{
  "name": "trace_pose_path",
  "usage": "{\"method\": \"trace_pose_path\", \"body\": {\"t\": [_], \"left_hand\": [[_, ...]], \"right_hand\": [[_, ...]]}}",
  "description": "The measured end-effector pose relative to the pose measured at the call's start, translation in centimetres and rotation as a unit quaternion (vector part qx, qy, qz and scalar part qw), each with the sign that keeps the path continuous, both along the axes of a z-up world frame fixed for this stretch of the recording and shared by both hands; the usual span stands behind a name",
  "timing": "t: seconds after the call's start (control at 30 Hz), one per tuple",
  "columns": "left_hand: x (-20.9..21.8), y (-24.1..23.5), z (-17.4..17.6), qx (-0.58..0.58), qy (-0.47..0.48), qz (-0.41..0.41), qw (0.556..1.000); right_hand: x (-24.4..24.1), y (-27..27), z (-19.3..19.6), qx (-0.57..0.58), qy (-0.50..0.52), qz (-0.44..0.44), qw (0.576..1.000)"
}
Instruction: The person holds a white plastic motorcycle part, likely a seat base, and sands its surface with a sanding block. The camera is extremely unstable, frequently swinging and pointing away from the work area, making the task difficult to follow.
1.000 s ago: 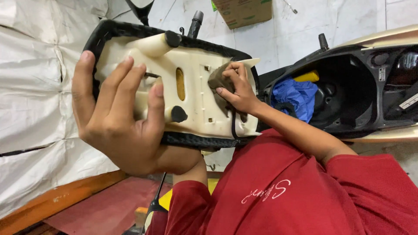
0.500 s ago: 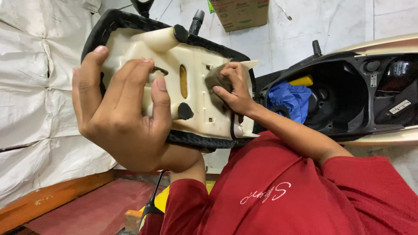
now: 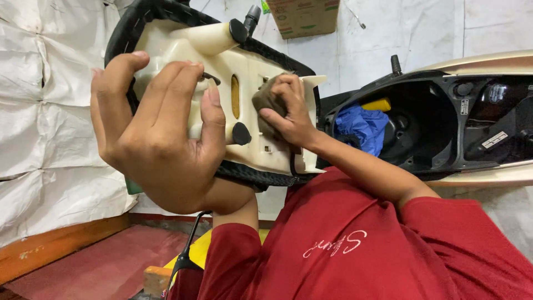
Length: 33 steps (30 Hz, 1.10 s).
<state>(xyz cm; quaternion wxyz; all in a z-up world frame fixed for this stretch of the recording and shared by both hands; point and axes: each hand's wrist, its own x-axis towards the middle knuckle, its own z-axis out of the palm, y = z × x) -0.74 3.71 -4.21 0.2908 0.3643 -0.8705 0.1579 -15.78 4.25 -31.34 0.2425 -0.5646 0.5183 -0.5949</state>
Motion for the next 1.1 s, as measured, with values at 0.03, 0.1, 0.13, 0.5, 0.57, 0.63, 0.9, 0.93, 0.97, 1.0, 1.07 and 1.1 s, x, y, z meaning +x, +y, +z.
{"method": "trace_pose_path", "body": {"t": [0.03,0.1,0.13,0.5,0.57,0.63,0.9,0.93,0.97,1.0,1.07,1.1], "left_hand": [[0.1,0.0,0.0,0.0,0.001,0.001,1.0],[0.2,0.1,-0.1,0.01,0.001,0.006,1.0],[0.7,0.1,-0.3,0.011,0.0,0.006,1.0],[0.4,0.0,0.0,0.007,0.009,-0.009,1.0],[0.8,-0.1,-0.3,0.01,0.012,-0.007,1.0],[1.0,-0.2,-0.5,0.01,0.017,-0.004,1.0],[0.3,0.0,0.0,0.002,0.015,-0.004,1.0],[0.5,0.1,-0.2,0.005,0.013,-0.005,1.0],[0.7,0.0,-0.3,0.007,0.016,-0.005,1.0],[0.9,0.0,-0.4,0.009,0.018,-0.006,1.0],[0.8,-0.2,-0.6,0.005,0.022,-0.005,1.0],[0.8,-0.3,-0.6,0.002,0.024,-0.005,1.0]], "right_hand": [[-0.1,-0.1,0.0,0.0,0.001,0.001,1.0],[-0.1,-0.3,-0.1,-0.009,0.006,0.01,1.0],[-0.1,0.1,-1.4,-0.008,0.005,0.01,1.0],[-1.0,1.3,0.8,-0.095,0.081,0.066,0.99],[-1.4,1.0,-1.4,-0.089,0.104,0.059,0.989],[-1.5,0.9,-2.8,-0.086,0.127,0.055,0.987],[-1.3,0.5,0.2,-0.068,0.115,0.03,0.991],[-1.3,0.8,-0.4,-0.065,0.113,0.029,0.991],[-1.5,0.8,-1.0,-0.069,0.119,0.034,0.99],[-1.8,0.8,-1.5,-0.072,0.124,0.038,0.989],[-2.2,1.1,-2.4,-0.066,0.132,0.039,0.988],[-2.3,1.2,-2.8,-0.06,0.139,0.037,0.988]]}}
